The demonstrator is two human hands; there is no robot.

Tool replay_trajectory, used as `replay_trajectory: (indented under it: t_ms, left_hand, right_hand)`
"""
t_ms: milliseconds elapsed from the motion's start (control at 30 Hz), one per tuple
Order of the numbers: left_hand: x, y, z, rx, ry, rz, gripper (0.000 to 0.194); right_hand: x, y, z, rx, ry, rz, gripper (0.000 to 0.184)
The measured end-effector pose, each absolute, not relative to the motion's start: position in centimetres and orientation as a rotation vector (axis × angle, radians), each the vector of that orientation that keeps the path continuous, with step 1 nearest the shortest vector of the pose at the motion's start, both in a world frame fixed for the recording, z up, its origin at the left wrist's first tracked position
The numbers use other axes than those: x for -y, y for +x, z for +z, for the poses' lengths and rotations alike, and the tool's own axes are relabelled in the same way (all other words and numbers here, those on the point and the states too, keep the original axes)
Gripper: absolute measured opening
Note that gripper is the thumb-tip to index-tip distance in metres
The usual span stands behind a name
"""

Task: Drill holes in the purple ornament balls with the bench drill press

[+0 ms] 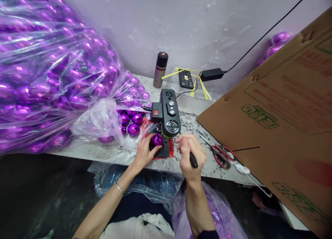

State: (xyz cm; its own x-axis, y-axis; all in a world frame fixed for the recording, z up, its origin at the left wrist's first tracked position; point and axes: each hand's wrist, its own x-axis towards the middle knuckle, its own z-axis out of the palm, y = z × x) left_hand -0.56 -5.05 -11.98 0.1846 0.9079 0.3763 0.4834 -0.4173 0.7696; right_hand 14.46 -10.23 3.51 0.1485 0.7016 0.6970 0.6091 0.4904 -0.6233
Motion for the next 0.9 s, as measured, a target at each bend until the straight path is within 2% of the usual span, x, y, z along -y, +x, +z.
replay_trajectory:
  t_ms: [367,700,900]
  left_hand:
    - [4.7,-0.5,-12.7,-1.187,2.067,1.113,0.059]
    - [3.6,-0.8,-10.9,-1.113,2.185,1.001,0.055]
    - [3.7,-0.5,-12.2,-1.183,2.132,1.045,0.057]
  right_hand:
    - [10.5,14.5,2.8,1.529,-1.177,0.098,0.029]
    - [10.6,14.6,2.8,1.538,-1.18,0.092,0.029]
    - [10.5,14.6,2.8,1.54,-1.154,0.075,0.029]
